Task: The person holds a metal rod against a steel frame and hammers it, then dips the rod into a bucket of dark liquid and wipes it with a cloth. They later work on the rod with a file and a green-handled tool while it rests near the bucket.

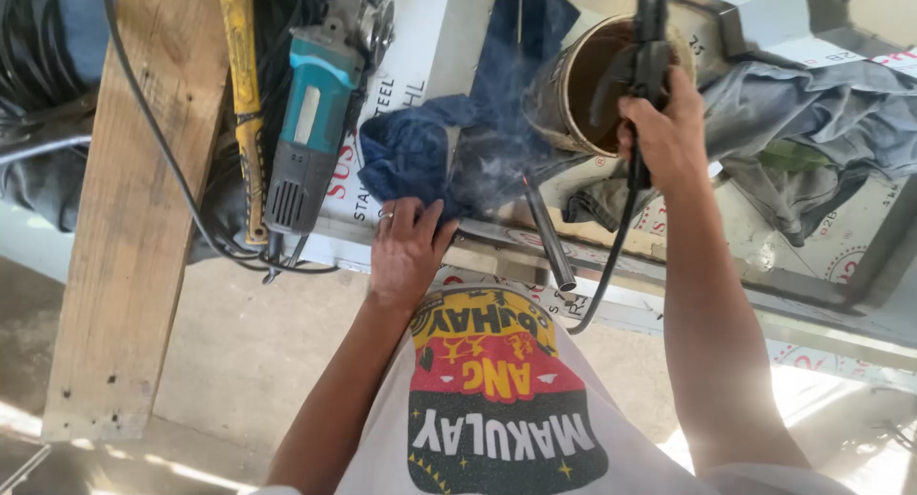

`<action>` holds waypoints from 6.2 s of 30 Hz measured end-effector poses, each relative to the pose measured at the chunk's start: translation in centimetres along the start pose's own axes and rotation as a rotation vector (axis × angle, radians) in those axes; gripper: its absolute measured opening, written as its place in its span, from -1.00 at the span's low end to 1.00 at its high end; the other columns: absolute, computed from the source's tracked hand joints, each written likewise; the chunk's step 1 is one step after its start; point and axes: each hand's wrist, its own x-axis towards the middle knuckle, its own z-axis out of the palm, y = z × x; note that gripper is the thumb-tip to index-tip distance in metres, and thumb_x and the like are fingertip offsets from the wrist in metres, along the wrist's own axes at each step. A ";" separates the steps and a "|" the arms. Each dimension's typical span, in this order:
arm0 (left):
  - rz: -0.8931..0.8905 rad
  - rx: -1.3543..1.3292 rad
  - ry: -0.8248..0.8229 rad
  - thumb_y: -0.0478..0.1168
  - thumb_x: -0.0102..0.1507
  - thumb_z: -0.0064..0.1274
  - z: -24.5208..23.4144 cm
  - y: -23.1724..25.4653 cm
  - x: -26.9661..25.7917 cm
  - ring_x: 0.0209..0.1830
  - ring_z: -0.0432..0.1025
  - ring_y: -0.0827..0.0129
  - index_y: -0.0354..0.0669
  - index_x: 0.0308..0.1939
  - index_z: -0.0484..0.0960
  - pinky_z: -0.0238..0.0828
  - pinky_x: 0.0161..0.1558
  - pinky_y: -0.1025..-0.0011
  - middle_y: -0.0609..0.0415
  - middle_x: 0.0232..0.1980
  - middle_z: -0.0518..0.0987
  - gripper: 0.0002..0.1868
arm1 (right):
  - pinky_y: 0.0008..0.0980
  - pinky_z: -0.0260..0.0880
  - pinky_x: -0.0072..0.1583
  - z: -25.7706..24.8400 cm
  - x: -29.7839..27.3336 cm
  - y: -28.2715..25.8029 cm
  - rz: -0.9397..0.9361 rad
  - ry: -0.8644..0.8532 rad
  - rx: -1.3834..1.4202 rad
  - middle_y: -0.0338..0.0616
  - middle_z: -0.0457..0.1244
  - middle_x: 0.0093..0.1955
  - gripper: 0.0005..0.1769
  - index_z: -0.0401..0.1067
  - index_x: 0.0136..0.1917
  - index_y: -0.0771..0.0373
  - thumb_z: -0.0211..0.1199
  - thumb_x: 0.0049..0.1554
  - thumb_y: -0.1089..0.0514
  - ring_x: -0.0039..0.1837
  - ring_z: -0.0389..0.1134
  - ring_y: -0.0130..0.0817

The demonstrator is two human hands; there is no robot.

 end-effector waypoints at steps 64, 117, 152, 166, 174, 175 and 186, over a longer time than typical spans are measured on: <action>0.328 0.136 -0.181 0.11 0.41 0.08 0.9 -5.2 4.8 0.62 0.09 0.21 0.09 0.28 0.67 -0.16 0.59 -0.03 0.29 0.56 0.35 -0.57 | -0.36 0.31 -0.31 11.7 -18.8 2.4 0.357 0.092 -0.201 -0.14 0.26 -0.32 -0.28 0.08 0.61 0.20 0.15 0.21 0.18 -0.37 0.27 -0.46; 0.154 0.255 -0.046 0.01 0.53 -0.17 4.0 -6.7 10.4 0.61 0.10 0.14 -0.02 0.39 0.44 -0.10 0.53 -0.05 0.11 0.57 0.28 -0.59 | -0.65 0.05 -0.52 14.8 -18.3 2.0 0.858 0.035 0.910 -0.40 0.08 -0.41 -0.65 0.28 0.29 0.13 -0.15 0.38 -0.03 -0.51 0.04 -0.68; 0.174 0.263 -0.061 -0.02 0.54 -0.15 3.6 -6.4 10.3 0.61 0.11 0.05 -0.08 0.40 0.43 -0.08 0.53 -0.11 0.05 0.56 0.31 -0.60 | -0.57 0.04 -0.54 13.1 -17.8 -0.2 0.761 0.245 0.662 -0.34 0.06 -0.47 -0.68 0.24 0.14 0.23 -0.20 0.39 -0.02 -0.56 0.01 -0.59; 0.186 0.257 -0.037 -0.02 0.54 -0.15 3.8 -6.4 10.5 0.61 0.11 0.06 -0.07 0.41 0.41 -0.08 0.53 -0.10 0.03 0.56 0.31 -0.59 | -0.50 0.11 -0.53 14.4 -17.2 -1.1 0.809 0.089 0.241 -0.27 0.12 -0.45 -0.55 0.28 0.25 0.35 -0.21 0.38 -0.04 -0.56 0.08 -0.52; 0.175 0.251 -0.072 -0.02 0.54 -0.18 3.7 -6.4 10.6 0.63 0.08 0.07 -0.07 0.43 0.41 -0.12 0.54 -0.10 0.04 0.58 0.28 -0.58 | -0.44 0.13 -0.53 12.5 -15.8 -4.8 0.716 0.033 0.100 -0.28 0.12 -0.45 -0.45 0.19 0.51 0.11 -0.12 0.29 -0.01 -0.56 0.09 -0.54; 0.175 0.249 -0.068 -0.02 0.54 -0.18 3.7 -6.4 10.6 0.63 0.08 0.07 -0.07 0.43 0.41 -0.12 0.54 -0.10 0.04 0.58 0.28 -0.58 | -0.44 0.13 -0.53 12.9 -16.0 -4.0 0.713 0.034 0.097 -0.28 0.12 -0.45 -0.45 0.19 0.51 0.11 -0.12 0.29 -0.01 -0.56 0.09 -0.54; 0.165 0.240 -0.088 -0.02 0.54 -0.17 3.7 -6.5 10.6 0.63 0.06 0.06 -0.07 0.44 0.40 -0.14 0.55 -0.12 0.05 0.59 0.26 -0.58 | -0.40 0.16 -0.54 12.3 -15.4 -2.0 0.818 -0.031 -0.053 -0.23 0.15 -0.50 -0.52 0.20 0.41 0.17 -0.20 0.32 -0.04 -0.57 0.10 -0.44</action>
